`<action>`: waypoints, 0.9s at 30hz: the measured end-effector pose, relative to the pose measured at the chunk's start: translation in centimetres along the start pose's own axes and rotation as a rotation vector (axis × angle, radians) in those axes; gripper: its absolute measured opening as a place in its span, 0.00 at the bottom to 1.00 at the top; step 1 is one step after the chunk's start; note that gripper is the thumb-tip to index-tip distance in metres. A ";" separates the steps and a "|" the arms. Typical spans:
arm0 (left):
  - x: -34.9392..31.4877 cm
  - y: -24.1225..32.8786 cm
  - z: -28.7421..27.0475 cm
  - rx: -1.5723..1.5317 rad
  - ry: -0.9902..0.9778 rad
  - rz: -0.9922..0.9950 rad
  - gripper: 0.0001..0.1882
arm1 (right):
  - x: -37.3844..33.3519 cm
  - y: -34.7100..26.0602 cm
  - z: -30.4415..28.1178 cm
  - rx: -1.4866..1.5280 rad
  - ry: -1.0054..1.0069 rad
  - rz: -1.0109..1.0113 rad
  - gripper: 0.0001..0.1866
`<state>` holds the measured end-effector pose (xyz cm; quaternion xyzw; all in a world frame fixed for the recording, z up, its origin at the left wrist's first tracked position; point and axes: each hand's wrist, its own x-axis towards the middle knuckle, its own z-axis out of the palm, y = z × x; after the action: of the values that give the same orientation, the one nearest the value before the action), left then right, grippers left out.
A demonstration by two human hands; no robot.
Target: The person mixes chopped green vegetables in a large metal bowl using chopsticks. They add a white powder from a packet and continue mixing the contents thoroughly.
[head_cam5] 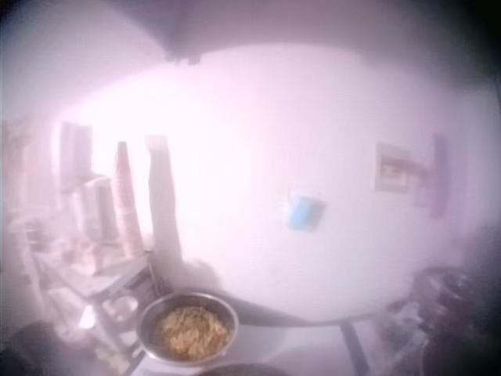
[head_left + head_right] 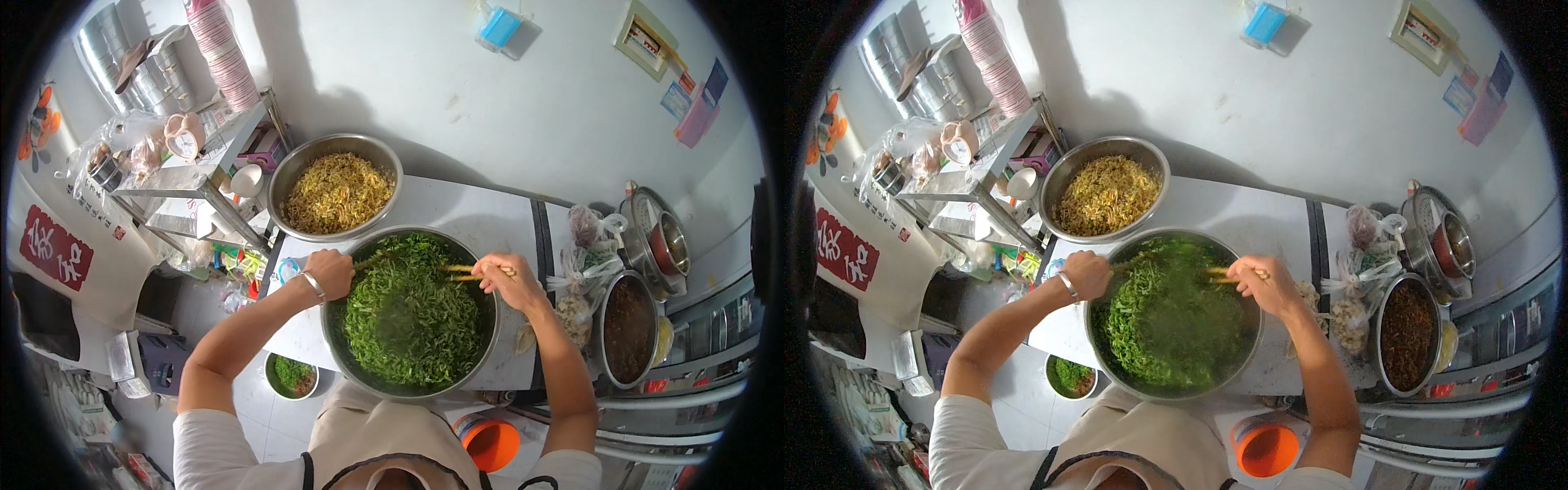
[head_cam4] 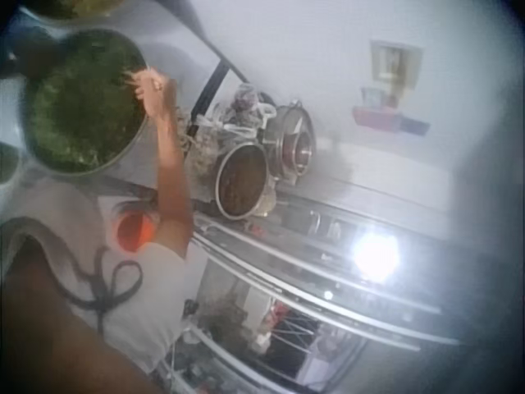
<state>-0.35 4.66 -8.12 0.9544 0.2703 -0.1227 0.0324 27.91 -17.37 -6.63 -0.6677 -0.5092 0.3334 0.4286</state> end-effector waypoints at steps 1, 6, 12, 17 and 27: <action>0.9 0.0 0.9 -0.009 -0.016 -0.032 0.15 | 1.0 1.3 -0.1 -0.075 0.028 -0.034 0.12; 6.9 2.1 5.3 -0.098 -0.006 0.075 0.12 | 4.9 10.0 4.0 0.392 0.176 0.144 0.16; 1.7 0.1 0.7 -0.185 -0.011 0.286 0.16 | 1.1 3.9 1.7 0.280 -0.075 0.074 0.15; 2.4 -0.2 -0.5 -0.046 -0.006 0.146 0.15 | 0.9 0.5 0.0 -0.014 -0.078 0.007 0.14; 2.9 1.7 -0.6 0.030 -0.123 0.337 0.13 | 0.0 1.4 2.7 0.051 -0.033 0.033 0.12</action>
<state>3.07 4.74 -8.31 0.9773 0.1022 -0.1775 0.0547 26.14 -16.88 -9.05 -0.6593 -0.4966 0.3644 0.4313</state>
